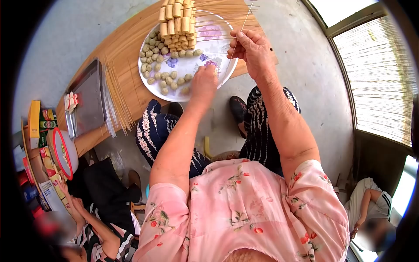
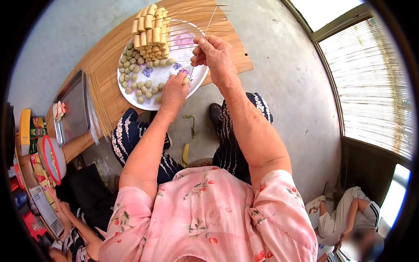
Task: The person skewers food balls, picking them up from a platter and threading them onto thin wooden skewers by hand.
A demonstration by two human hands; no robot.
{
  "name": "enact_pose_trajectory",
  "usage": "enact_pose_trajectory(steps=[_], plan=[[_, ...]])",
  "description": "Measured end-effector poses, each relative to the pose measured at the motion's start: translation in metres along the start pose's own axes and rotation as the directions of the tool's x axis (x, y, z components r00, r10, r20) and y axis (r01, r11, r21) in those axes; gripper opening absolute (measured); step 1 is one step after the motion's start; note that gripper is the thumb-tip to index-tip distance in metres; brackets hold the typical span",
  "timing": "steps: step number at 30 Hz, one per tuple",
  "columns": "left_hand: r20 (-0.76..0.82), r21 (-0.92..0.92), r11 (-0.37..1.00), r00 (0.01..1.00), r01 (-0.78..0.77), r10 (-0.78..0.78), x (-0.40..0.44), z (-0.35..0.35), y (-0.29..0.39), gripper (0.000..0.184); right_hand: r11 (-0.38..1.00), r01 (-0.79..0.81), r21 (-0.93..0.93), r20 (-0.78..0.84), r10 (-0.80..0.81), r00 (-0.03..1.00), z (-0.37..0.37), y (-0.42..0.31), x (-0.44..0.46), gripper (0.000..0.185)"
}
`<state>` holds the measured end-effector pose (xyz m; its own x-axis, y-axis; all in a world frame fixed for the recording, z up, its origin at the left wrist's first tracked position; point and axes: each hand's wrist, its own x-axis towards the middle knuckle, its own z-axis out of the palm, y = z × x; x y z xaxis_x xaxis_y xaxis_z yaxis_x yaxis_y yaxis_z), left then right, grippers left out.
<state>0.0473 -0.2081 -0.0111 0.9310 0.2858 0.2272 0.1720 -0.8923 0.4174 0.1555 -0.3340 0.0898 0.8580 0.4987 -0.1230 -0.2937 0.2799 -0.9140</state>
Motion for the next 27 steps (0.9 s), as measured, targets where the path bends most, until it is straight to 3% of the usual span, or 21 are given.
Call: enact_pose_trajectory(steps=[2, 3, 4, 7, 11, 15, 19, 24, 27], plan=[[0.169, -0.445, 0.832, 0.943, 0.332, -0.286, 0.005, -0.014, -0.005, 0.030, 1.000, 0.006, -0.023, 0.001, -0.006, 1.000, 0.003, -0.001, -0.003, 0.024], [0.293, -0.606, 0.635, 0.877, 0.478, -0.380, 0.009, -0.028, -0.002, 0.032, 0.999, 0.026, -0.039, 0.001, -0.026, 1.000, 0.005, -0.002, -0.005, 0.022], [0.381, -0.767, 0.345, 0.817, 0.541, -0.434, 0.010, -0.056, 0.010, 0.032, 0.997, 0.046, -0.055, 0.005, -0.046, 0.999, 0.008, -0.002, -0.008, 0.021], [0.500, -0.854, -0.085, 0.763, 0.514, -0.409, 0.017, -0.081, -0.014, 0.031, 0.994, 0.033, -0.104, 0.047, -0.028, 0.998, 0.022, -0.005, -0.016, 0.021], [0.486, -0.869, -0.319, 0.776, 0.378, -0.403, 0.022, -0.111, -0.035, 0.025, 0.973, 0.008, -0.231, 0.193, 0.038, 0.980, 0.042, 0.003, -0.028, 0.025], [0.509, -0.839, -0.429, 0.764, 0.335, -0.397, 0.024, -0.114, -0.060, 0.021, 0.912, -0.022, -0.410, 0.236, 0.129, 0.963, 0.068, 0.007, -0.040, 0.024], [0.471, -0.876, -0.360, 0.723, 0.320, -0.505, 0.024, -0.128, -0.063, 0.023, 0.824, 0.139, -0.549, 0.341, 0.069, 0.937, 0.078, 0.016, -0.045, 0.022], [0.457, -0.875, -0.404, 0.730, 0.267, -0.508, 0.027, -0.141, -0.082, 0.021, 0.776, 0.244, -0.582, 0.404, 0.016, 0.914, 0.088, 0.029, -0.044, 0.024], [0.369, -0.922, -0.319, 0.753, 0.220, -0.545, 0.027, -0.145, -0.079, 0.021, 0.765, 0.178, -0.619, 0.370, 0.084, 0.925, 0.097, 0.022, -0.043, 0.022]])
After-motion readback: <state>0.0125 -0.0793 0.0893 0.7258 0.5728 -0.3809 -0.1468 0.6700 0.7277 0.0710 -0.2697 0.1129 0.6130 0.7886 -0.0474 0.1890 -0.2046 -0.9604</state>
